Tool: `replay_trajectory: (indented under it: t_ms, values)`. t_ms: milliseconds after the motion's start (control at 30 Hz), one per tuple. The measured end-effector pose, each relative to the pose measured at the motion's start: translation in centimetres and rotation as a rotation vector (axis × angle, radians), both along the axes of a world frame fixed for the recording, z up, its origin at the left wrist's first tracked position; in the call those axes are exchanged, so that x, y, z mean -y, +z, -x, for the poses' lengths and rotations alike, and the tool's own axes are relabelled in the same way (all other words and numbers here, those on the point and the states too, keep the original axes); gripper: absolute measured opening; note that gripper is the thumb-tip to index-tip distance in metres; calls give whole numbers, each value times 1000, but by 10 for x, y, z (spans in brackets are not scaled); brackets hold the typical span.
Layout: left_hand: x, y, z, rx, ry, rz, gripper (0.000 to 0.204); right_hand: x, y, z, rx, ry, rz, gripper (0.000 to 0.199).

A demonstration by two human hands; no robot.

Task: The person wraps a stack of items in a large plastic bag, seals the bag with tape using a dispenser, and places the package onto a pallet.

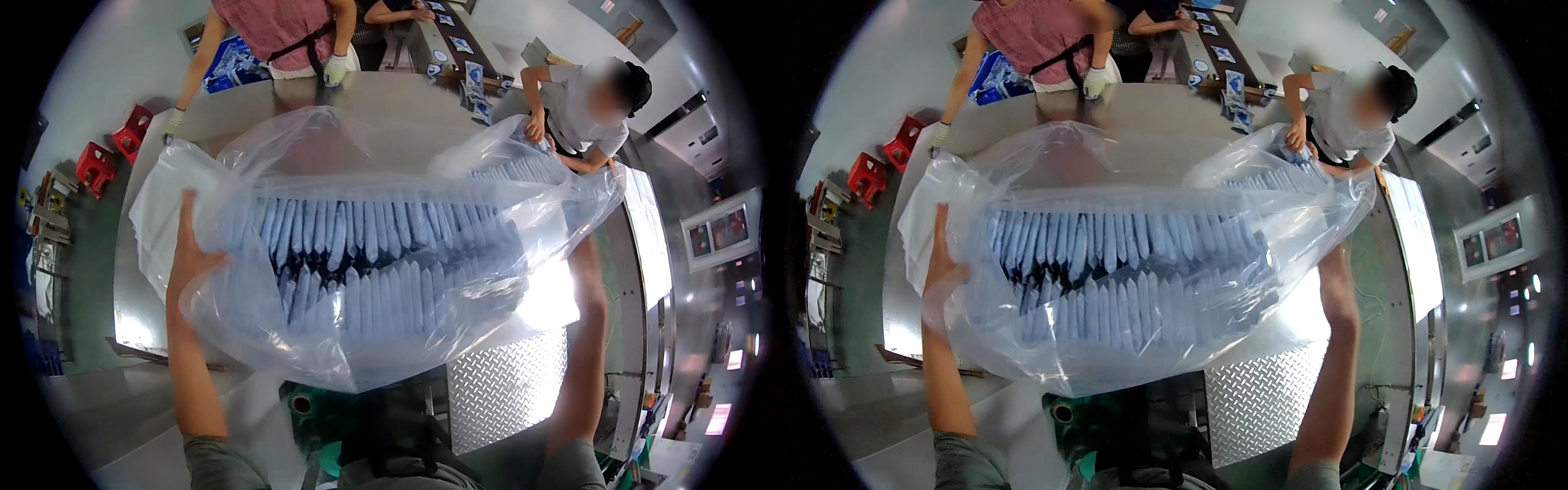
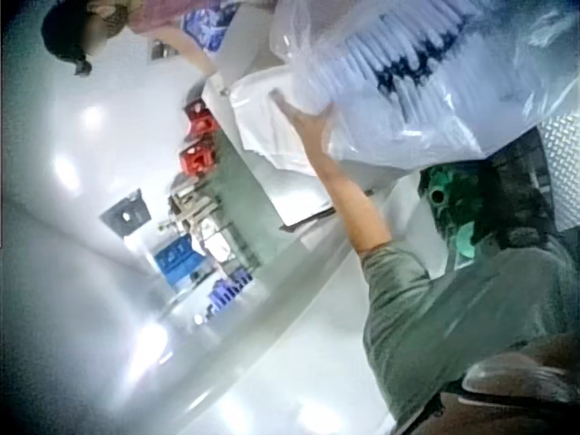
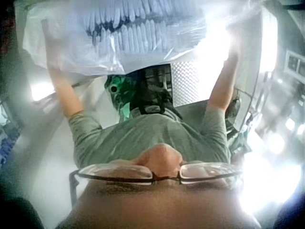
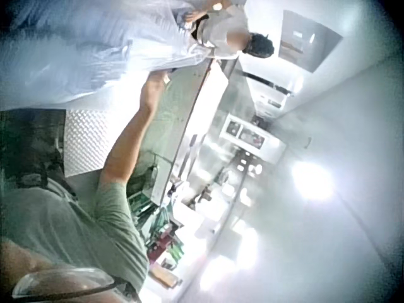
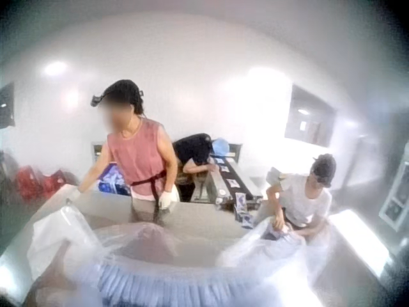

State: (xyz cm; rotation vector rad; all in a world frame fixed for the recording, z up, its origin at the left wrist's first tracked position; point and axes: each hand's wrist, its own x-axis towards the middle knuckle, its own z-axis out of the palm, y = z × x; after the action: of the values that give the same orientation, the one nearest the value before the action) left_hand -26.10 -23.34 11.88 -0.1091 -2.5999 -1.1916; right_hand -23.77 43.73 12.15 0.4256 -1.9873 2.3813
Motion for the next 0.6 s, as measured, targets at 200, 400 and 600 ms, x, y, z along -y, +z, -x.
replay_trajectory:
  t_ms: [200, 400, 600]
  values:
    - [-15, -41, 13, 154, 304, -179, 33, 104, -14, 48, 197, -236, -463, 39]
    - [80, -68, -15, -226, 235, -184, 37, 79, -51, 20, 163, -541, 111, 29]
    - [-14, -26, -186, -3, 248, 274, 40, 55, 0, -129, 451, -804, 510, 28]
